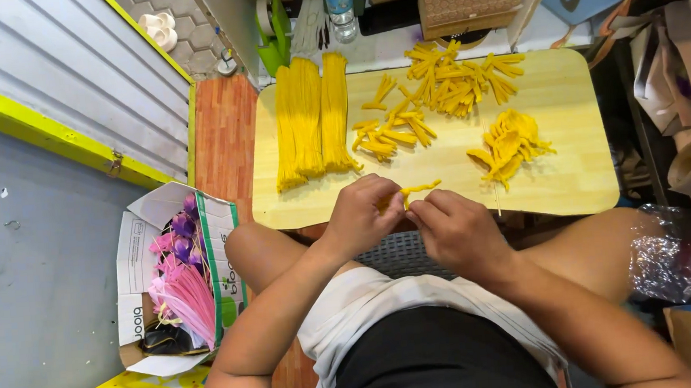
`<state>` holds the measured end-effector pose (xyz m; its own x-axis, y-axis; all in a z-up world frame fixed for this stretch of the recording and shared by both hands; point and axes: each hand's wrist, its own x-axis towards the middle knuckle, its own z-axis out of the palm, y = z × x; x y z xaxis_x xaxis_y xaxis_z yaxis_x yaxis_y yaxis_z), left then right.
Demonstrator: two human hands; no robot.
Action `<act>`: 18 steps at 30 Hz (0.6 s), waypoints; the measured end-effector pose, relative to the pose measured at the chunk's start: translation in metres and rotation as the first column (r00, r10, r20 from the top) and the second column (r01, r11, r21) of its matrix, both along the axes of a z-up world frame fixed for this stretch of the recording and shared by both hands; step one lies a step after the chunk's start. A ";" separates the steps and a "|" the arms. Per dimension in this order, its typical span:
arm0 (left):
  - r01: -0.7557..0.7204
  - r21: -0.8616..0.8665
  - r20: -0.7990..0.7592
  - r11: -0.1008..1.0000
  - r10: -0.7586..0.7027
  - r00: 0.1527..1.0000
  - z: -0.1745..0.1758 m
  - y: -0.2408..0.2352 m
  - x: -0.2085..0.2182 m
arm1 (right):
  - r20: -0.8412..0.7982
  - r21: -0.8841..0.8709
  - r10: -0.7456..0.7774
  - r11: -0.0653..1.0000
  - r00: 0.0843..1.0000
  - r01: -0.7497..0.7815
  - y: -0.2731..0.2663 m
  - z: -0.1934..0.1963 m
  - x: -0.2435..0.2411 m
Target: The person sits and repeatedly assembles small yellow corn-cob-shaped items by hand. They pick up a long yellow strip, fold and twist it into a cob shape, then place the finished piece on the table. The process is repeated multiple times using the same materials.
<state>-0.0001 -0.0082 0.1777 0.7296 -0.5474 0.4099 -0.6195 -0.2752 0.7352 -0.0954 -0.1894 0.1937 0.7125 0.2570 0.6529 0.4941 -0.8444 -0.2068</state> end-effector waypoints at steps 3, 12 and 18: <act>0.125 0.118 0.281 0.985 -0.154 0.947 0.027 0.001 -0.004 | -0.131 -0.199 0.099 0.972 0.986 -0.124 -0.022 0.025 0.009; 0.324 -0.351 -0.321 0.878 -0.439 0.839 0.051 0.000 -0.015 | -0.392 0.906 0.673 0.401 0.627 0.135 -0.036 0.008 0.025; -0.050 -0.207 -0.566 0.977 -0.078 0.821 -0.001 -0.016 -0.010 | -0.327 0.818 0.106 0.530 0.939 0.225 0.012 -0.012 0.007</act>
